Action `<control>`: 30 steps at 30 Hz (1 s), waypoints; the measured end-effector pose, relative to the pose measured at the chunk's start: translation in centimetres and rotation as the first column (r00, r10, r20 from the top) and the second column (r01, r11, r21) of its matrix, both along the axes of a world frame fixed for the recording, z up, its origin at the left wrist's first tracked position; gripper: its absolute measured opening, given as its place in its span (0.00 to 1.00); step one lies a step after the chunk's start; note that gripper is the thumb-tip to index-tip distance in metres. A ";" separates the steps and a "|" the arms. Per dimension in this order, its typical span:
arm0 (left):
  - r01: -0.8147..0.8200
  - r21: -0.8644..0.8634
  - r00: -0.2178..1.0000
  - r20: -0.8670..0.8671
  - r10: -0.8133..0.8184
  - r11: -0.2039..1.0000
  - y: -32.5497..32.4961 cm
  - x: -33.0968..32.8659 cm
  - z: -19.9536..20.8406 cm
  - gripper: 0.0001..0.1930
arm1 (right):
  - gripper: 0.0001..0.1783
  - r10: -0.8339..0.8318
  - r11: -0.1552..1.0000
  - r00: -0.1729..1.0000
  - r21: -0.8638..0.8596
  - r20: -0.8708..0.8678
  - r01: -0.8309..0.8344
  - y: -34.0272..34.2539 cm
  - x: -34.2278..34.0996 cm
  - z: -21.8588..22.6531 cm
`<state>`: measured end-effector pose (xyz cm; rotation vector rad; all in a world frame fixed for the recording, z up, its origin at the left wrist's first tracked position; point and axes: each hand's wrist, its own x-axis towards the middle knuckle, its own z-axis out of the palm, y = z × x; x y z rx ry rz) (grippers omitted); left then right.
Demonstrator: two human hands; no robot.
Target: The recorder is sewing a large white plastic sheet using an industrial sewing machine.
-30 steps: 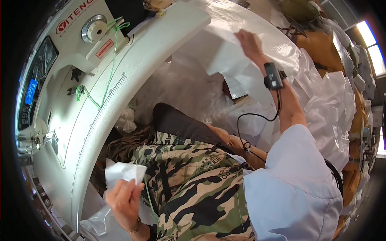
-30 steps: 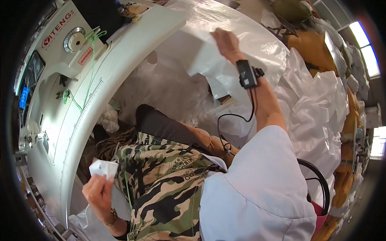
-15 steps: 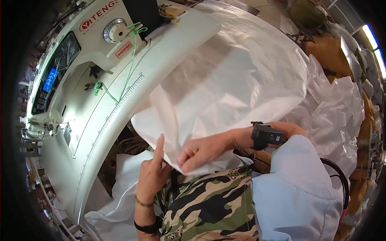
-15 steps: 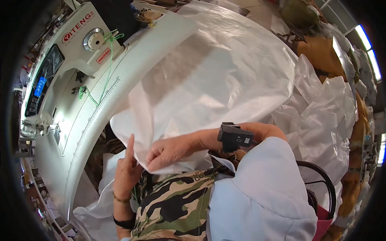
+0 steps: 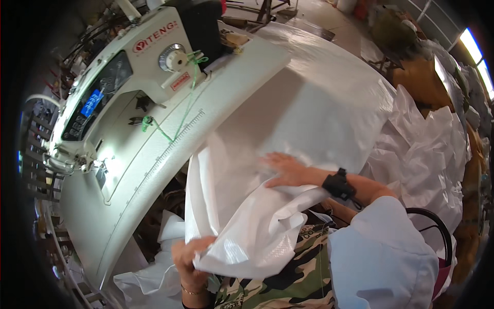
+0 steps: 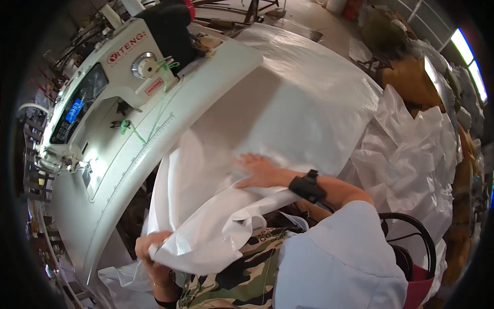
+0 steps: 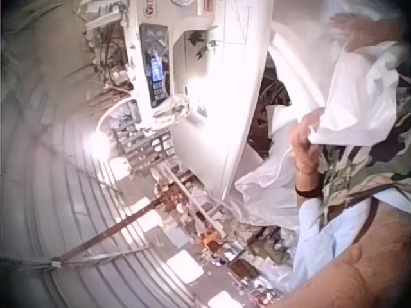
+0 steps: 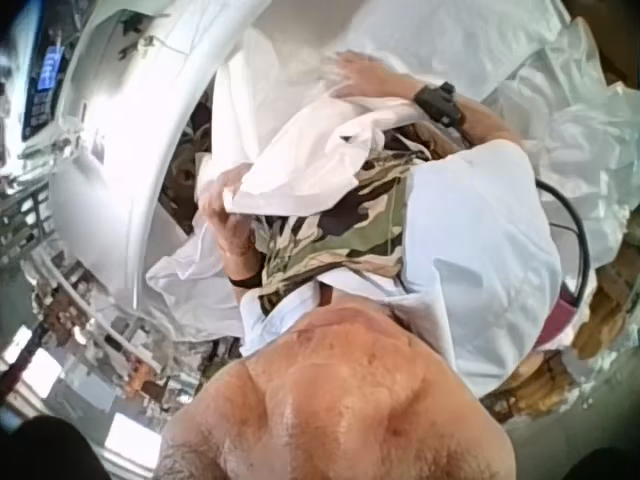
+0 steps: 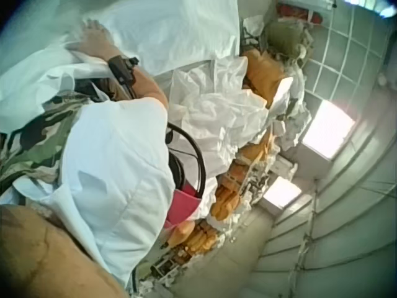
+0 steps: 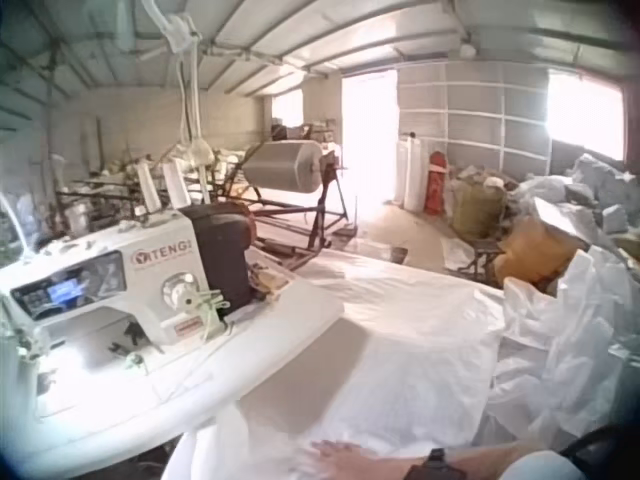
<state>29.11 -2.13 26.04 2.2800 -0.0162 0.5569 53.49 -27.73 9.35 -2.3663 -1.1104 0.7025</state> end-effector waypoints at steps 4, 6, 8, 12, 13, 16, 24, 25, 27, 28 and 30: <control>-0.529 0.066 0.827 0.266 0.496 0.846 -0.2 -6.9 -1.5 0.19 | 0.48 0.345 0.907 0.932 0.295 -0.110 -0.301 13.3 -5.5 1.3; -0.635 0.119 0.763 -0.054 0.644 0.763 -2.0 -7.6 3.2 0.18 | 0.42 0.616 0.762 0.738 0.445 -0.275 -0.471 19.2 -9.6 1.3; -0.547 0.175 0.837 0.127 0.533 0.818 -2.0 -10.5 3.1 0.19 | 0.42 0.811 0.581 0.467 0.582 -0.352 -0.569 23.3 -14.0 2.2; -0.521 0.420 0.853 0.230 0.468 0.743 -4.3 -10.5 8.4 0.14 | 0.41 0.923 0.342 0.101 0.671 -0.371 -0.658 28.6 -22.7 3.7; -0.494 0.495 0.869 0.244 0.431 0.715 -5.0 -10.4 10.0 0.14 | 0.40 0.933 0.296 0.047 0.686 -0.357 -0.664 29.4 -24.8 4.1; -0.448 0.630 0.890 0.247 0.383 0.634 -6.4 -11.6 11.4 0.13 | 0.39 0.948 0.249 0.016 0.710 -0.317 -0.659 29.0 -27.1 4.3; -0.763 0.546 0.556 0.283 0.782 0.345 8.9 -8.9 10.0 0.08 | 0.37 0.950 0.265 0.274 0.851 -0.149 -0.454 28.9 -14.9 1.6; -0.814 0.477 0.477 0.223 0.850 0.332 9.7 -8.3 10.4 0.08 | 0.31 0.781 0.579 0.117 0.641 -0.613 -0.504 29.0 -12.7 4.6; -0.834 0.438 0.486 0.298 0.822 0.334 12.9 -9.9 9.7 0.07 | 0.28 0.585 0.798 0.174 0.524 -0.793 -0.296 25.1 -9.5 7.5; -0.835 0.483 0.419 0.250 0.873 0.263 12.8 -9.3 10.3 0.07 | 0.29 0.596 0.800 0.184 0.558 -0.782 -0.220 23.4 -8.1 7.4; -0.854 0.419 0.445 0.282 0.850 0.308 15.3 -9.7 9.6 0.08 | 0.32 0.633 0.774 0.267 0.604 -0.727 -0.191 21.0 -8.0 7.7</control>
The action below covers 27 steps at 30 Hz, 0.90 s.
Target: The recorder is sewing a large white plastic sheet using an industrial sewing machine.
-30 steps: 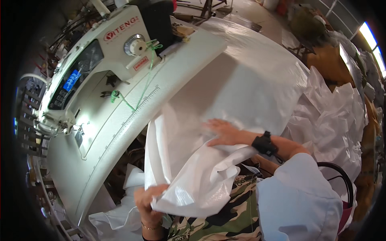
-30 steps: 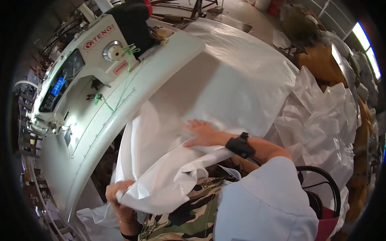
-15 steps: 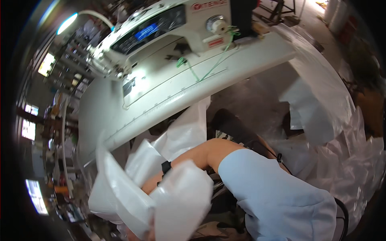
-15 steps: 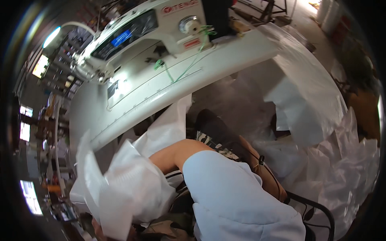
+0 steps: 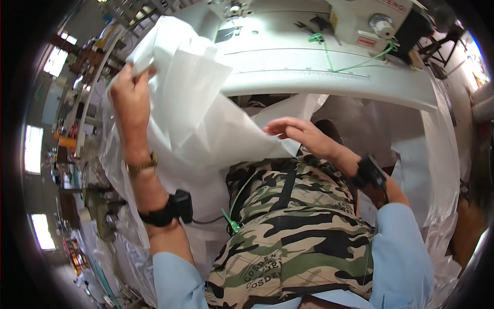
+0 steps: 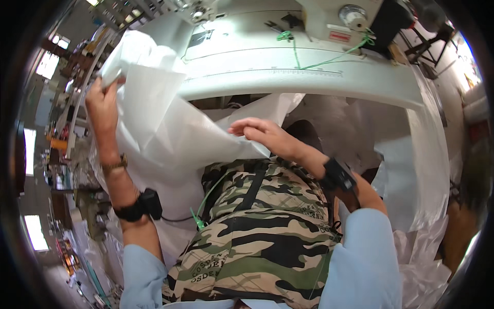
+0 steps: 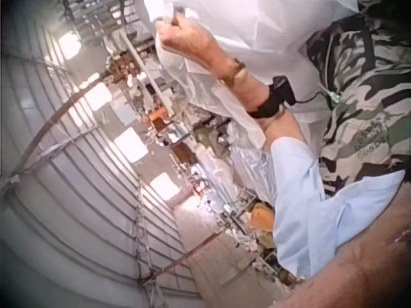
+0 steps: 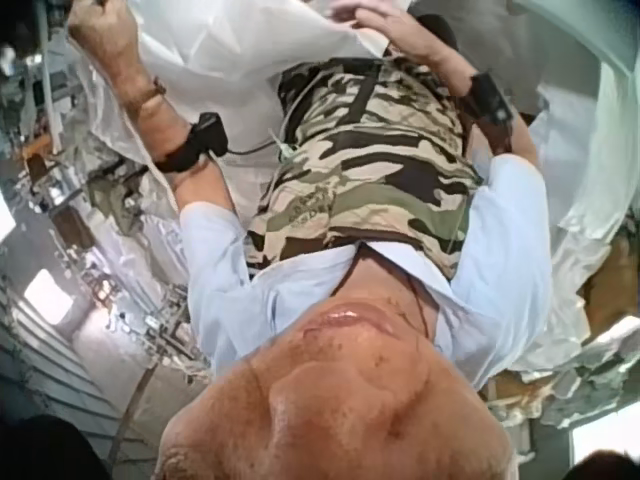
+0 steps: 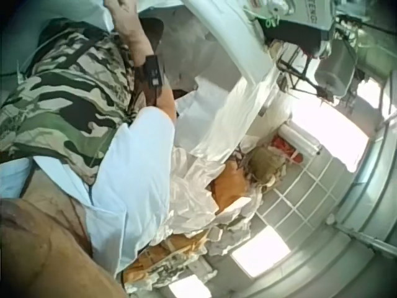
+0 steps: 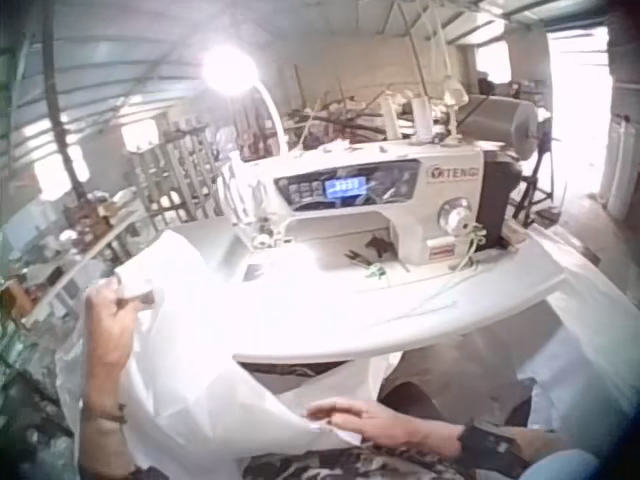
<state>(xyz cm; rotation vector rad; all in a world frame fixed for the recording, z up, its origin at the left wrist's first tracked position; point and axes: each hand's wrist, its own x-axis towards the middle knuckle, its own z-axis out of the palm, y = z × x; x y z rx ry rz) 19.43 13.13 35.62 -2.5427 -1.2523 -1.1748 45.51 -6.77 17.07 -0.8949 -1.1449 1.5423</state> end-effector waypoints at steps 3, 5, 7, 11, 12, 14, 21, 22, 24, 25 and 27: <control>0.058 -0.043 0.996 0.065 -0.055 0.997 1.2 1.2 -0.4 0.08 | 0.44 -0.149 0.972 0.895 0.226 0.420 0.055 -2.2 -1.7 -0.5; 0.005 -0.114 0.998 0.057 0.002 0.993 1.6 0.7 -0.1 0.09 | 0.41 -0.373 0.900 0.607 0.432 0.702 0.053 -1.5 -3.2 -2.3; 0.179 -0.089 0.962 0.225 -0.156 0.980 1.6 -0.8 0.2 0.09 | 0.38 -0.365 0.910 0.621 0.407 0.693 0.080 0.9 -4.3 -4.8; 0.285 -0.016 0.924 0.270 -0.271 0.958 -5.0 0.3 5.1 0.09 | 0.26 -0.311 0.950 0.572 0.243 0.759 0.194 7.8 -6.4 -8.1; 0.300 -0.015 0.905 0.319 -0.280 0.954 -6.4 0.3 5.9 0.10 | 0.24 -0.266 0.961 0.938 0.143 0.221 0.238 8.1 -7.3 -7.6; 0.204 0.160 0.975 0.053 -0.214 0.966 -10.1 -2.5 8.6 0.13 | 0.22 -0.049 0.991 0.898 0.094 -0.436 0.100 8.2 -10.5 -6.6; 0.108 0.104 0.980 -0.180 -0.088 0.989 -8.1 -2.6 12.5 0.11 | 0.22 -0.105 0.924 0.868 0.370 0.486 -0.095 7.6 -13.2 -7.0; 0.246 0.137 0.958 -0.183 -0.220 0.959 -4.8 -0.4 10.8 0.09 | 0.22 -0.177 0.931 0.814 0.363 0.554 -0.045 8.3 -11.1 -7.8; 0.066 0.146 0.953 -0.302 -0.019 0.987 -3.6 -0.4 10.1 0.09 | 0.22 -0.185 0.922 0.748 0.376 0.638 -0.093 8.6 -11.7 -7.8; -0.029 0.171 0.947 -0.310 0.082 0.985 -3.2 0.2 9.2 0.09 | 0.22 -0.184 0.922 0.722 0.372 0.667 -0.108 9.0 -11.6 -7.6; -0.089 0.198 0.952 -0.272 0.142 0.976 0.0 0.6 7.3 0.13 | 0.22 -0.197 0.924 0.671 0.364 0.714 -0.115 9.3 -11.0 -7.3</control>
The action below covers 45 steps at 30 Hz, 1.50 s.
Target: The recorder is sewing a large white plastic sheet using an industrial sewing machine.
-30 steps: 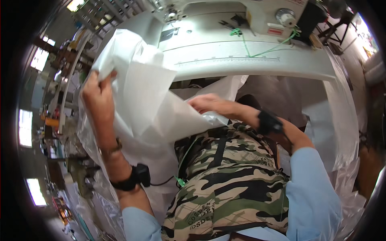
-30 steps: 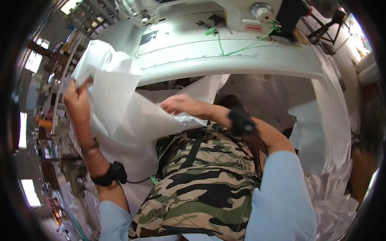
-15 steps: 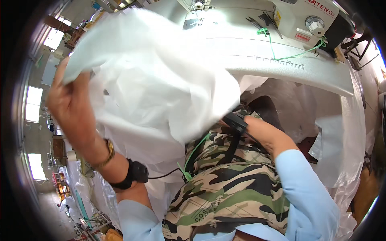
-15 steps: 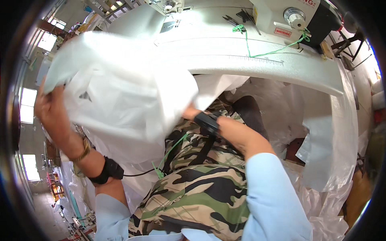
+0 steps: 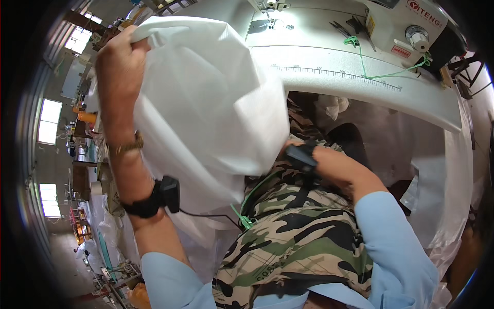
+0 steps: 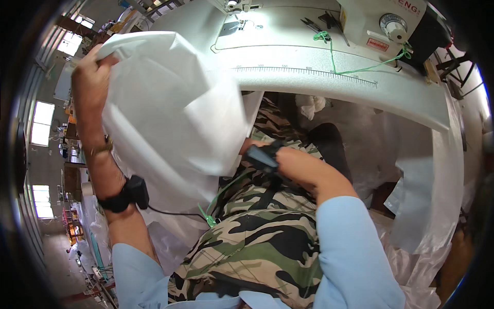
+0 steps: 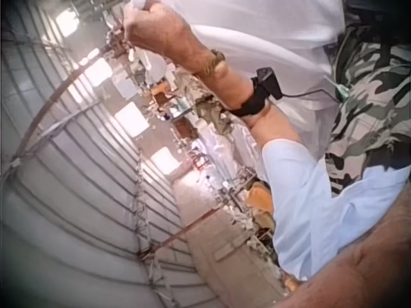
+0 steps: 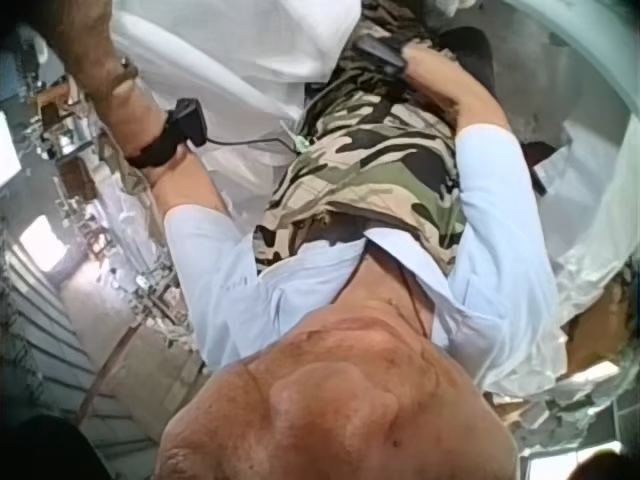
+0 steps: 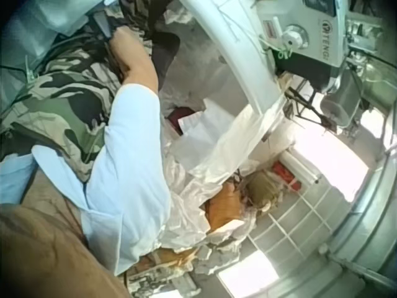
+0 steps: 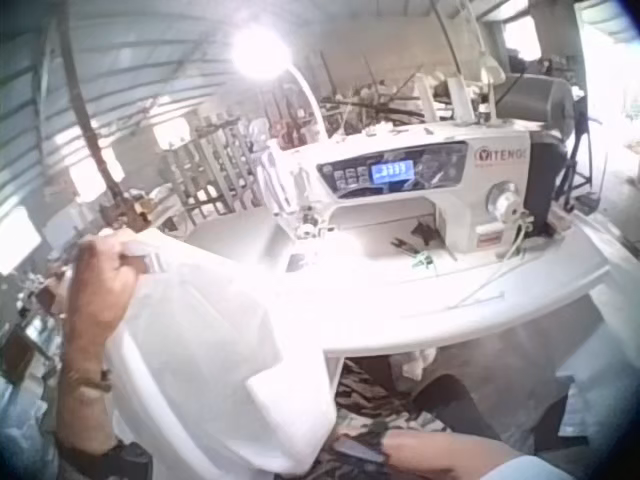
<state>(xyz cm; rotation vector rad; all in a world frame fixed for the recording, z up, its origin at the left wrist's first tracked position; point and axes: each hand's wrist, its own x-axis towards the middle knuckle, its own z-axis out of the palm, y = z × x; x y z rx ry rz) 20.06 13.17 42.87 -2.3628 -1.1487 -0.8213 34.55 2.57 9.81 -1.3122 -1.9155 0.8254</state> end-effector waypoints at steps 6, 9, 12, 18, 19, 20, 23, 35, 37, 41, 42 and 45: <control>-0.051 -0.016 0.999 -0.021 0.050 0.999 4.3 0.0 -2.3 0.11 | 0.33 -0.009 0.945 0.641 -0.216 -0.768 -0.245 -5.3 3.5 5.4; -0.027 -0.063 1.000 0.005 0.027 0.998 4.4 0.5 -3.1 0.11 | 0.39 -0.232 0.929 0.346 -0.312 -0.909 -0.197 -5.4 4.5 6.8; -0.007 -0.055 1.000 -0.020 0.006 0.998 4.4 1.2 -3.0 0.11 | 0.35 -0.372 0.917 0.374 -0.398 -0.850 0.008 -4.3 2.7 6.5; -0.068 -0.094 0.993 -0.099 0.059 0.993 5.5 -0.3 -3.2 0.10 | 0.24 -0.491 0.858 0.033 -0.476 -0.871 0.193 -4.1 1.7 6.3; -0.108 -0.067 0.987 -0.128 0.099 0.992 6.3 -1.4 -3.6 0.10 | 0.20 -0.406 0.903 -0.077 -0.413 -0.910 0.120 -3.8 2.8 7.5; -0.151 -0.042 0.977 -0.160 0.143 0.988 7.0 -2.8 -4.0 0.10 | 0.18 -0.481 0.867 -0.059 -0.485 -0.875 0.113 -4.1 4.1 9.4; -0.202 -0.097 0.962 -0.207 0.179 0.975 8.9 -5.6 -4.4 0.10 | 0.26 -0.173 0.945 0.035 -0.176 -0.984 -0.276 -5.2 12.0 12.6; 0.239 -0.374 0.906 0.417 -0.067 0.896 8.0 -6.2 -6.5 0.29 | 0.16 -0.619 0.765 0.737 0.002 -0.272 0.644 -0.2 15.0 13.5; 0.195 -0.293 0.916 0.396 -0.067 0.936 7.5 -7.5 -5.4 0.22 | 0.15 -0.640 0.766 0.762 -0.009 -0.097 0.643 0.7 15.8 13.9; 0.151 -0.445 0.983 0.159 -0.088 0.882 5.5 -9.3 -4.3 0.18 | 0.17 -0.710 0.698 0.703 0.090 -0.038 0.710 3.5 15.5 14.0; 0.156 -0.442 0.983 0.155 -0.097 0.883 5.2 -9.1 -4.2 0.18 | 0.17 -0.715 0.692 0.697 0.091 -0.044 0.716 4.1 15.9 13.7; 0.063 -0.581 0.998 0.025 -0.059 0.811 4.4 -10.6 -4.5 0.11 | 0.23 -0.758 0.641 0.640 0.042 -0.126 0.767 5.5 16.0 13.8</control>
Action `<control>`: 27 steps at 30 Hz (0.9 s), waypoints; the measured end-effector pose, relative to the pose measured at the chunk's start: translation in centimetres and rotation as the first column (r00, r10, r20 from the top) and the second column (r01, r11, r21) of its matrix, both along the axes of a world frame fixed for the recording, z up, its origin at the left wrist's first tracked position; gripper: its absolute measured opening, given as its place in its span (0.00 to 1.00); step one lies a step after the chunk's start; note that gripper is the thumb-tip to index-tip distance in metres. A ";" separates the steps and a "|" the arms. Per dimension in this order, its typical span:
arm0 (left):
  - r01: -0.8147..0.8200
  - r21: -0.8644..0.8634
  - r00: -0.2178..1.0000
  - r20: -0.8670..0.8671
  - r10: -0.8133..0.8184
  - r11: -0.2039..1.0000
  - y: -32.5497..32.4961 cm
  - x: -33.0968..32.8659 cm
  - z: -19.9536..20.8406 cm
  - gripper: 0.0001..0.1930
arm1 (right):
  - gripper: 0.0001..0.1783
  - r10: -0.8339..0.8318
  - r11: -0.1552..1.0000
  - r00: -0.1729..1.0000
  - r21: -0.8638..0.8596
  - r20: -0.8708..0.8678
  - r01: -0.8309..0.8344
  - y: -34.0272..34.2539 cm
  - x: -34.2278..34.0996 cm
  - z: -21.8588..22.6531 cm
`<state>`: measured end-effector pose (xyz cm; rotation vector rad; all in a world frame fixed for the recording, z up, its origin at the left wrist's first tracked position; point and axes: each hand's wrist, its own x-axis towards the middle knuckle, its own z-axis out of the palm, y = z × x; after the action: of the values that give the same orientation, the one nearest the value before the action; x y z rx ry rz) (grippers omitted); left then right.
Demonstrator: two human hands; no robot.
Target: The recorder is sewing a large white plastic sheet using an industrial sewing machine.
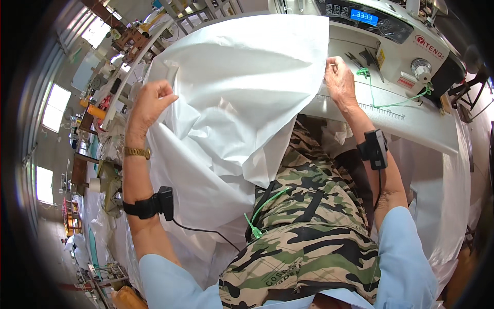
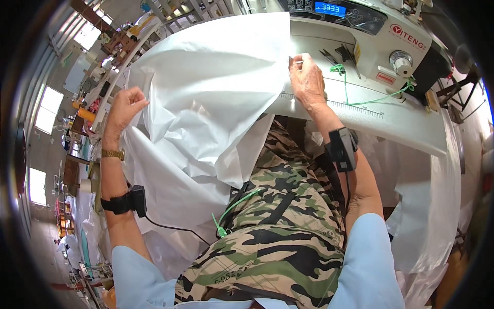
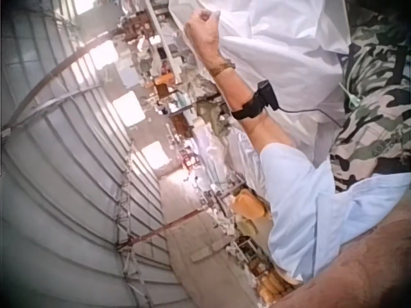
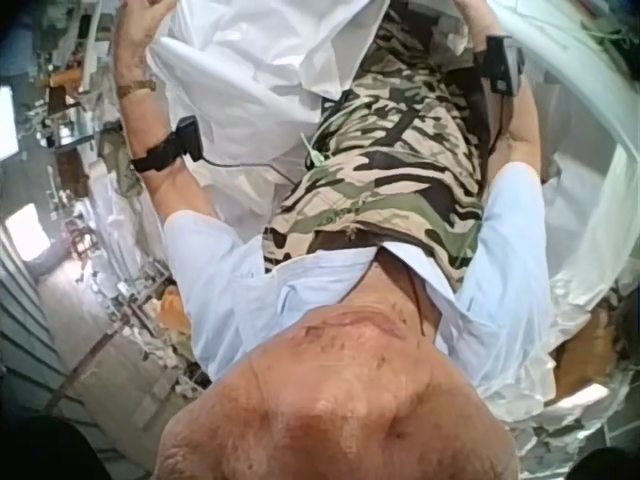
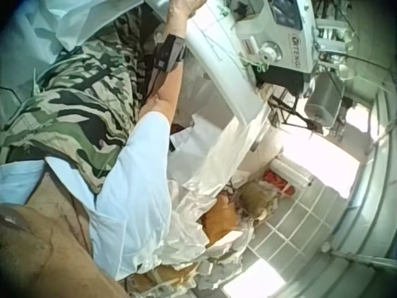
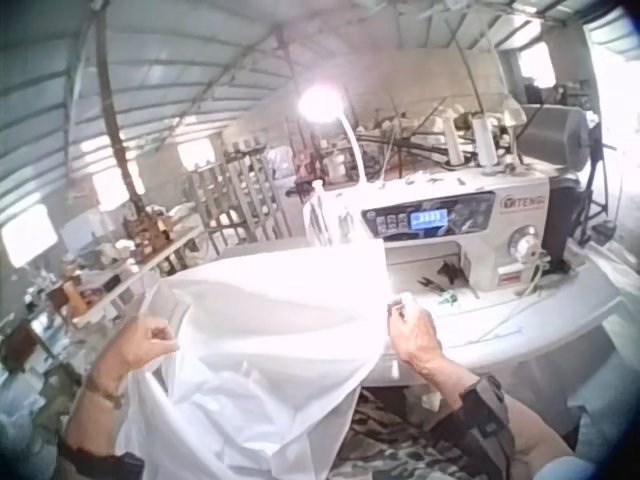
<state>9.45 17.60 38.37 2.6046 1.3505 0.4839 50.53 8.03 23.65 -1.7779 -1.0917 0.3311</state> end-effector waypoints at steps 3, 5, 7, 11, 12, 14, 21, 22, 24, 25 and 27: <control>0.007 0.188 0.989 -0.148 0.021 0.982 -2.5 0.5 1.2 0.08 | 0.27 0.057 0.930 0.988 0.366 -0.145 0.000 0.8 -0.1 -0.9; 0.036 0.295 0.985 -0.169 0.016 0.955 -4.9 0.2 1.9 0.06 | 0.29 -0.007 0.918 0.998 0.396 -0.061 0.031 -1.0 -2.3 1.4; 0.061 0.399 0.982 -0.188 0.016 0.915 -7.2 1.0 3.3 0.05 | 0.25 -0.253 0.758 0.876 0.647 0.411 -0.085 -3.1 -4.1 3.4; 0.096 0.160 0.980 0.159 -0.121 0.983 -11.2 2.0 6.1 0.03 | 0.20 0.163 0.639 0.805 0.561 0.570 -0.526 -6.4 -9.8 6.9; 0.172 0.152 0.940 0.269 -0.208 0.973 -12.2 2.7 6.6 0.03 | 0.20 0.337 0.573 0.819 0.589 0.465 -0.570 -6.1 -11.5 7.1; 0.242 0.138 0.877 0.393 -0.277 0.960 -14.1 4.0 8.0 0.04 | 0.25 0.655 0.490 0.705 0.557 0.273 -0.671 -6.0 -13.5 7.6; 0.604 0.147 0.713 0.340 -0.613 0.784 -18.3 4.2 11.6 0.06 | 0.34 0.919 0.118 0.336 0.671 0.205 -0.732 -4.9 -19.3 10.0; 0.636 0.170 0.691 0.307 -0.654 0.752 -18.3 4.4 11.9 0.05 | 0.33 0.889 0.039 0.306 0.610 0.340 -0.792 -5.1 -19.6 10.4; 0.626 0.172 0.688 0.339 -0.642 0.761 -18.7 3.8 12.5 0.05 | 0.29 0.819 -0.100 0.196 0.470 0.539 -0.877 -5.4 -20.8 10.5; 0.608 0.172 0.685 0.379 -0.622 0.775 -18.9 2.9 12.6 0.04 | 0.30 0.835 -0.048 0.155 0.351 0.527 -0.935 -6.0 -21.4 9.7; 0.433 0.303 0.742 0.414 -0.527 0.849 -19.3 -1.6 13.1 0.05 | 0.34 0.910 -0.067 -0.001 0.144 0.416 -0.987 -6.0 -22.2 6.8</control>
<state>7.87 -1.73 51.49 2.5702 0.4551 1.1171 28.38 2.02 30.42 -0.2398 -2.3176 0.7158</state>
